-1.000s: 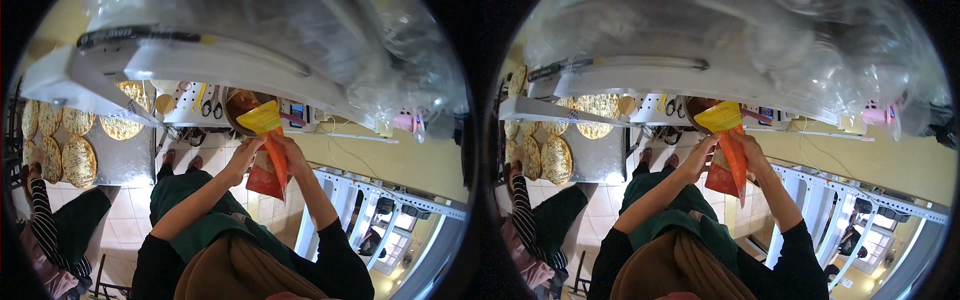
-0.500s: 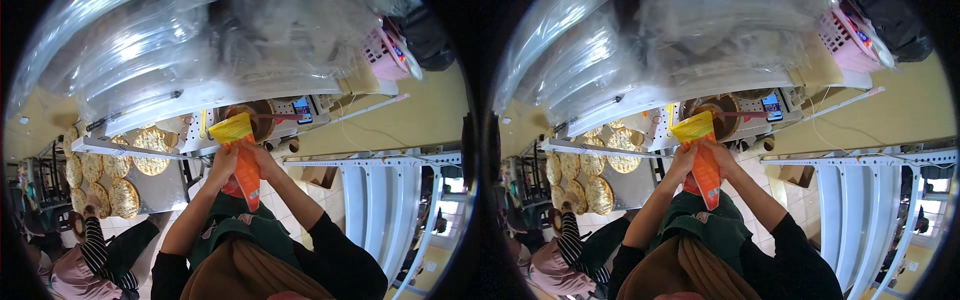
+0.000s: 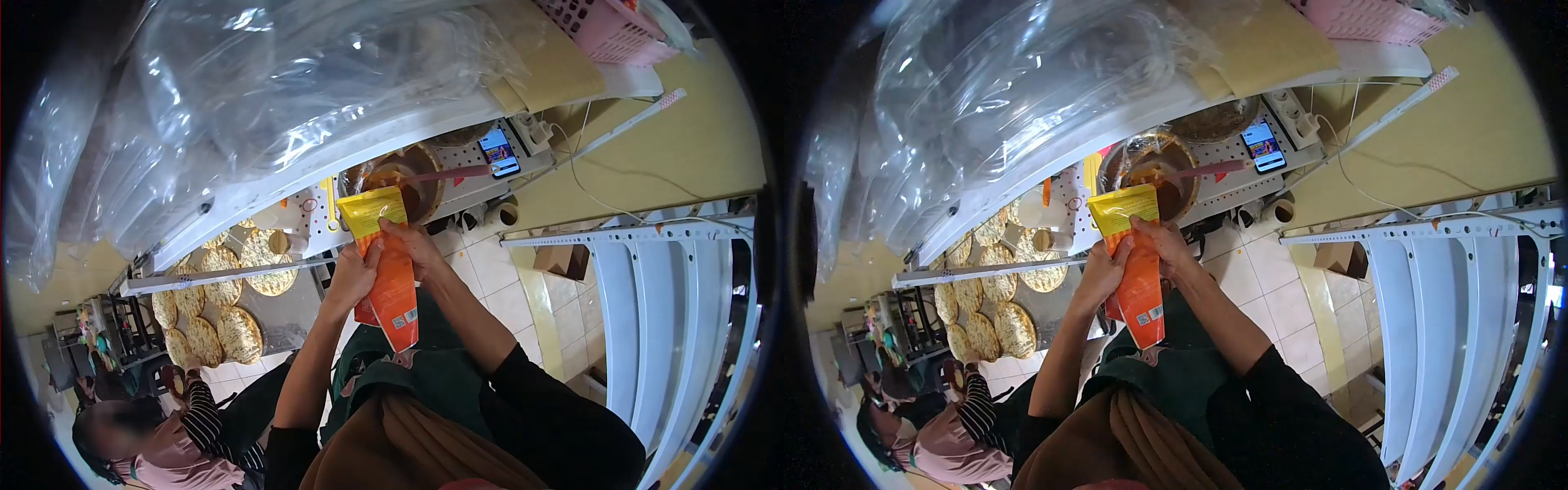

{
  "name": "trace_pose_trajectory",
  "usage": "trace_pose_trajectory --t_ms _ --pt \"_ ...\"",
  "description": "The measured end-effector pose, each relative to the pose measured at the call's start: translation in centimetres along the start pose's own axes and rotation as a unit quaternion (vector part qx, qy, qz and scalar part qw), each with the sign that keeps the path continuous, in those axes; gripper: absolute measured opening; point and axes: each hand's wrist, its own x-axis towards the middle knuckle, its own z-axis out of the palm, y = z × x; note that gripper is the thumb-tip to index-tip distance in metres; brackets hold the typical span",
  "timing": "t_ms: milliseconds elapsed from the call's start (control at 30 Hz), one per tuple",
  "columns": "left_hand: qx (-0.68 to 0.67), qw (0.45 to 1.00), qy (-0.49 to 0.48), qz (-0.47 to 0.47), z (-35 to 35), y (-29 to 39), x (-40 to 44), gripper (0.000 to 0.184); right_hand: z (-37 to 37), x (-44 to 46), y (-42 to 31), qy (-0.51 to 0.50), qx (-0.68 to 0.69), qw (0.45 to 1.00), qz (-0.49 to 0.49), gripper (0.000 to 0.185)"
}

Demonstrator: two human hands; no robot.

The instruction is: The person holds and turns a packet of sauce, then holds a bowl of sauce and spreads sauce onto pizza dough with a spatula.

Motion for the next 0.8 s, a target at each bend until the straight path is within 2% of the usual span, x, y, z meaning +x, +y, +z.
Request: trace_pose_trajectory --t_ms 167,267,367,467,567,800 --pt "0.053 0.997 -0.019 -0.053 -0.3 1.0 -0.3 0.032 -0.8 1.0 -0.2 -0.007 -0.009 1.0 0.006 0.033" --pt "0.031 0.999 -0.015 -0.01 -0.6 1.0 -0.5 0.03 -0.9 2.0 0.2 -0.023 0.023 0.999 0.023 0.032" --pt "0.04 0.999 -0.02 -0.01 -0.9 1.1 -0.7 0.028 -0.7 2.4 0.0 -0.025 0.043 0.998 0.043 0.03" --pt "0.041 0.999 0.006 0.011 -0.6 0.9 -0.6 0.029 0.0 2.2 -0.6 -0.011 0.051 0.998 0.019 0.029" --pt "0.058 0.998 -0.014 -0.023 -0.7 1.3 -0.8 0.028 0.8 1.9 -1.4 0.003 0.05 0.999 0.02 0.028" --pt "0.036 0.997 0.026 0.062 0.3 0.3 -1.3 0.027 -0.3 3.3 -0.8 0.024 0.048 0.999 -0.006 0.025"
